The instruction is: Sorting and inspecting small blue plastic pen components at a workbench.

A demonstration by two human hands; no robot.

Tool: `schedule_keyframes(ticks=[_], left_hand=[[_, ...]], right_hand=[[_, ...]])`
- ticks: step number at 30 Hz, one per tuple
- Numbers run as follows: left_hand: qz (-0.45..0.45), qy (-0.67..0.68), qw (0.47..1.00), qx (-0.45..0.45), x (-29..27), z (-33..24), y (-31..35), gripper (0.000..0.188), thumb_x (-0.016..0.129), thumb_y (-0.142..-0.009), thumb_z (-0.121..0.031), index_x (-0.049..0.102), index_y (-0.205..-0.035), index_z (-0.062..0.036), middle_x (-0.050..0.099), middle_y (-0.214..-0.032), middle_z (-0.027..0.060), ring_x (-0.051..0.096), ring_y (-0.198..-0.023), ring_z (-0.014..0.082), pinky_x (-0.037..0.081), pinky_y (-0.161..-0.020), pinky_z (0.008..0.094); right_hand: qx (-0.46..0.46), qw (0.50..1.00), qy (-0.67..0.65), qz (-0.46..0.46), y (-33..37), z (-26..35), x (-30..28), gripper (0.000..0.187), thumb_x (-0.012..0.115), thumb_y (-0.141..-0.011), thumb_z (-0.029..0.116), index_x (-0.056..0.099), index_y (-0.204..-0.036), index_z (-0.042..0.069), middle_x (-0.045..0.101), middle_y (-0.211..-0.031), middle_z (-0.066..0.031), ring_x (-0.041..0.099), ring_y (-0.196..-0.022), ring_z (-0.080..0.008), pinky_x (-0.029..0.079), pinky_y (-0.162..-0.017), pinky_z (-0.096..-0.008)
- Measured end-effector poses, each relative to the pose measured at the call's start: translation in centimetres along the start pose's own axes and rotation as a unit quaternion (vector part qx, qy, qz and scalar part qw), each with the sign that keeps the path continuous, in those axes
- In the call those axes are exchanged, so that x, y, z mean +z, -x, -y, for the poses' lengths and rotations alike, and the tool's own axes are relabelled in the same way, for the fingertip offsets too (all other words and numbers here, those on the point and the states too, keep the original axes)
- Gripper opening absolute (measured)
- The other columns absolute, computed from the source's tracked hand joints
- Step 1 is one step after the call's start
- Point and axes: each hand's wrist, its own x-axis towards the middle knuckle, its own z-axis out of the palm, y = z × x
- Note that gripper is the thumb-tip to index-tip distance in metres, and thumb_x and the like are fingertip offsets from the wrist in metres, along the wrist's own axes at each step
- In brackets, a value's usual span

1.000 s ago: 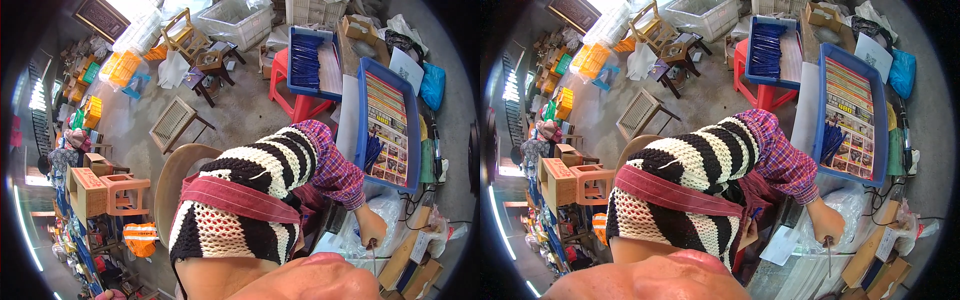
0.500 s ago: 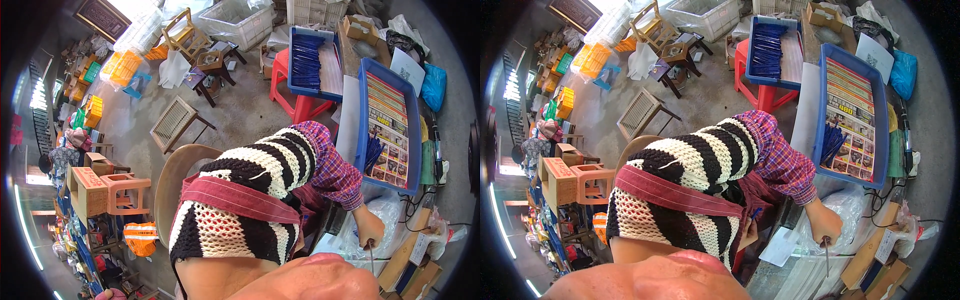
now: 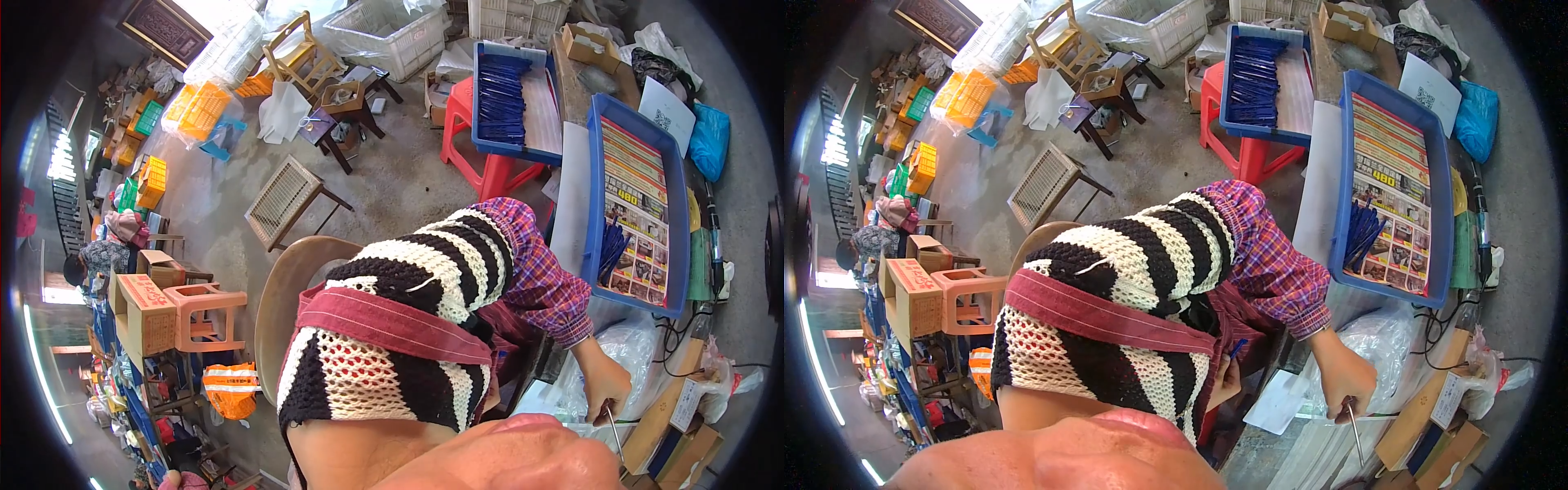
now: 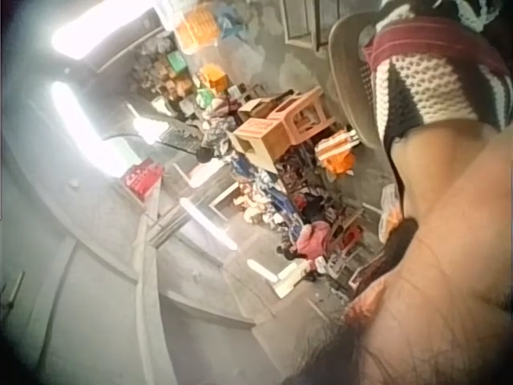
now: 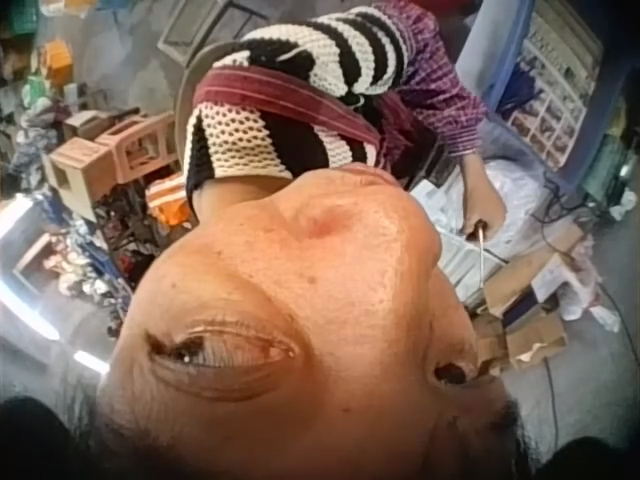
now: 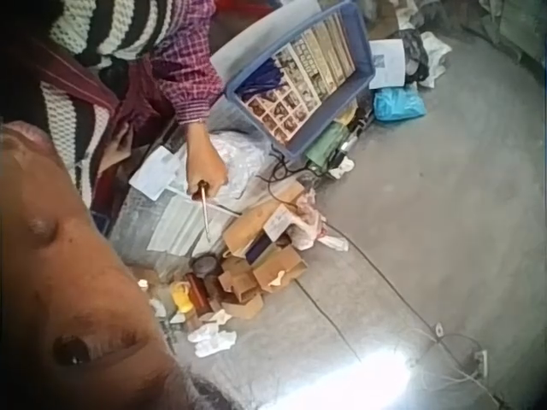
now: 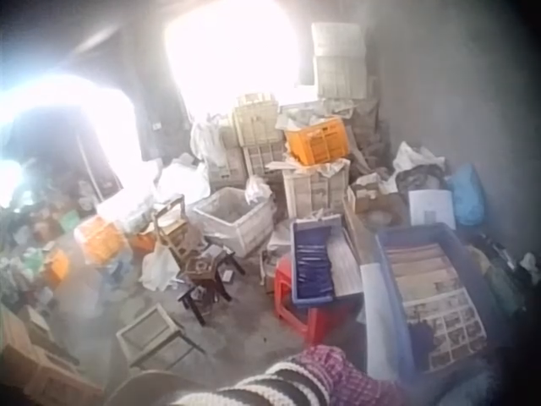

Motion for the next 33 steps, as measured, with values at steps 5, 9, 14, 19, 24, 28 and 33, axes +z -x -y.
schedule_keyframes(ticks=[5, 9, 14, 19, 24, 28, 33], left_hand=[[0.007, 0.032, 0.999, -0.007, 0.4, -0.6, 0.8, 0.014, 0.073, -0.066, -0.015, 0.071, -0.079, -0.0124, 0.068, -0.076, 0.0001, 0.063, -0.069, 0.0104, 0.045, -0.059, 0.0264], [0.004, 0.074, 0.997, -0.025, 1.2, -0.4, 1.3, 0.012, 0.074, -0.065, -0.015, 0.070, -0.076, -0.0114, 0.068, -0.074, 0.0004, 0.063, -0.068, 0.0109, 0.046, -0.058, 0.0266], [0.024, 0.134, 0.988, -0.067, 2.8, 0.2, 1.5, 0.012, 0.074, -0.065, -0.014, 0.070, -0.075, -0.0114, 0.067, -0.073, 0.0001, 0.062, -0.066, 0.0100, 0.045, -0.056, 0.0262], [0.049, 0.125, 0.987, -0.094, 4.0, 0.2, 2.0, 0.013, 0.074, -0.064, -0.014, 0.070, -0.076, -0.0115, 0.067, -0.071, 0.0001, 0.061, -0.064, 0.0099, 0.044, -0.053, 0.0265], [0.081, 0.205, 0.975, -0.033, 7.2, 2.6, 1.7, 0.019, 0.074, -0.065, -0.016, 0.070, -0.081, -0.0082, 0.067, -0.073, 0.0001, 0.057, -0.058, 0.0054, 0.040, -0.043, 0.0234], [0.089, 0.261, 0.951, -0.137, 7.0, 3.6, 2.5, 0.017, 0.072, -0.070, -0.013, 0.067, -0.084, -0.0041, 0.066, -0.076, 0.0033, 0.059, -0.067, 0.0077, 0.045, -0.057, 0.0248], [0.198, 0.365, 0.847, -0.333, 4.4, -1.8, 4.7, 0.015, 0.065, -0.077, -0.007, 0.063, -0.091, -0.0010, 0.067, -0.079, 0.0056, 0.040, -0.044, 0.0016, 0.026, -0.037, 0.0181]], right_hand=[[0.019, 1.000, -0.002, -0.014, -0.2, 0.5, 0.3, 0.025, 0.054, -0.090, 0.019, 0.061, -0.085, -0.004, 0.061, -0.073, -0.0027, 0.049, -0.065, -0.0096, 0.041, -0.059, -0.0247], [0.013, 1.000, 0.009, -0.019, -0.2, 0.0, 0.0, 0.025, 0.055, -0.090, 0.019, 0.062, -0.088, -0.005, 0.062, -0.076, -0.0032, 0.049, -0.067, -0.0102, 0.041, -0.061, -0.0252], [0.040, 0.998, -0.006, -0.043, 0.4, -1.1, -1.0, 0.026, 0.056, -0.089, 0.019, 0.063, -0.093, -0.006, 0.063, -0.079, -0.0041, 0.051, -0.069, -0.0107, 0.042, -0.062, -0.0256], [0.067, 0.991, -0.063, -0.093, 1.4, -1.7, -0.6, 0.024, 0.058, -0.088, 0.018, 0.063, -0.095, -0.005, 0.061, -0.077, -0.0010, 0.048, -0.066, -0.0073, 0.039, -0.059, -0.0215], [0.039, 0.992, 0.006, -0.119, 2.8, -0.1, -0.5, 0.020, 0.056, -0.088, 0.016, 0.061, -0.082, -0.003, 0.046, -0.061, 0.0065, 0.036, -0.056, -0.0044, 0.027, -0.049, -0.0209], [0.059, 0.987, 0.000, -0.151, 2.3, -1.2, -1.9, 0.021, 0.056, -0.087, 0.017, 0.059, -0.077, -0.001, 0.048, -0.061, 0.0044, 0.039, -0.056, -0.0047, 0.030, -0.050, -0.0210], [-0.008, 0.955, -0.111, -0.274, 4.3, -1.4, 3.5, 0.022, 0.052, -0.089, 0.019, 0.061, -0.081, 0.001, 0.049, -0.063, 0.0053, 0.040, -0.055, -0.0036, 0.030, -0.049, -0.0204]])
